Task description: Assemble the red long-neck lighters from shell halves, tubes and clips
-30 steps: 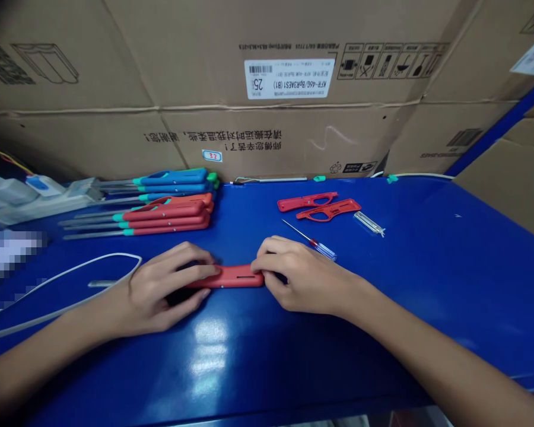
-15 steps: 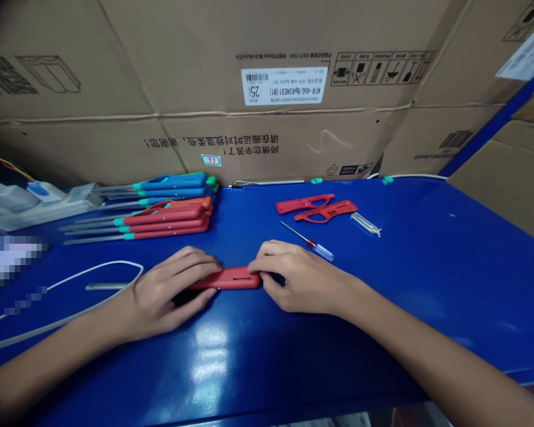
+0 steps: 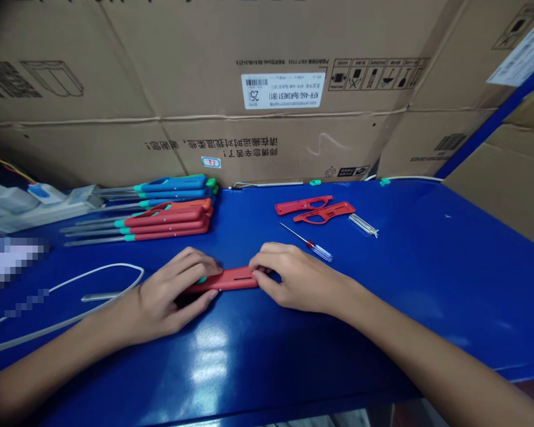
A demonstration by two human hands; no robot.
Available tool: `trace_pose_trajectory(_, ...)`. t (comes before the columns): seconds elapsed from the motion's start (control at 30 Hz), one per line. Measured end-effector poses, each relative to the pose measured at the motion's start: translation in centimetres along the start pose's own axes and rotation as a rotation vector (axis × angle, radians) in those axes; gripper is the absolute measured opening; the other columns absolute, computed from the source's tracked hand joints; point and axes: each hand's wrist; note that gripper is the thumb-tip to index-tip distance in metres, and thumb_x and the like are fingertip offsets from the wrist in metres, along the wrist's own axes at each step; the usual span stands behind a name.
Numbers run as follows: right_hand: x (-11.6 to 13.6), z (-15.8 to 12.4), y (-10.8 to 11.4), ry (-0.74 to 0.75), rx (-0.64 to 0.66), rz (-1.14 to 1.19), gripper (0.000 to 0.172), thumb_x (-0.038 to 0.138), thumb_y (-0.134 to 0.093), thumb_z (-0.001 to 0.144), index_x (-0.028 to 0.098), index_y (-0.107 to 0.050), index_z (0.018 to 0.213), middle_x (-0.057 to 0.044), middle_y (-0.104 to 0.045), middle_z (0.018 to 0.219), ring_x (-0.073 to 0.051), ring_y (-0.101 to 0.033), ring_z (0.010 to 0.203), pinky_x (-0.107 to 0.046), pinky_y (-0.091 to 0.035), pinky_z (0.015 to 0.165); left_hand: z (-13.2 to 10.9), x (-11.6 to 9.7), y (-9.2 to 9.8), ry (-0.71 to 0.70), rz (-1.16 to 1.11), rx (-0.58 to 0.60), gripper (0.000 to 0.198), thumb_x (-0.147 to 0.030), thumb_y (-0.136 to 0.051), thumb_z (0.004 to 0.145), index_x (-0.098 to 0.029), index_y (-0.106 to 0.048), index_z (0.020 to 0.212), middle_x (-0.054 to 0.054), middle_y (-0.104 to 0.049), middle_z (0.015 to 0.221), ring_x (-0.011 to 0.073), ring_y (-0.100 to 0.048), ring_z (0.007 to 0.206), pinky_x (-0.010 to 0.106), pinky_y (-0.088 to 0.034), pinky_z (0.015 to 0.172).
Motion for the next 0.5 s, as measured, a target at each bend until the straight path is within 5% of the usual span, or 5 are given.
trace_pose_trajectory(0.5,-0.40,0.45,-0.69,-0.159,0.010,0.179,0.010,0.017,-0.052,0.086,0.016,-0.061,0.084,-0.002,-0.064,0.079,-0.011,-0.055,0.067,-0.023,-0.043,0.063,-0.07,-0.10,0.10,0.006,0.004,0.013,0.015,-0.015,-0.052,0.090,-0.014,-0.056,0.105,0.009,-0.059,0.101,0.0197,-0.053,0.095,0.035,-0.049,0.086)
Point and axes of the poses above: each hand's wrist, its own z-axis towards the middle knuckle, its own y-axis out of the back of the hand, x = y × z
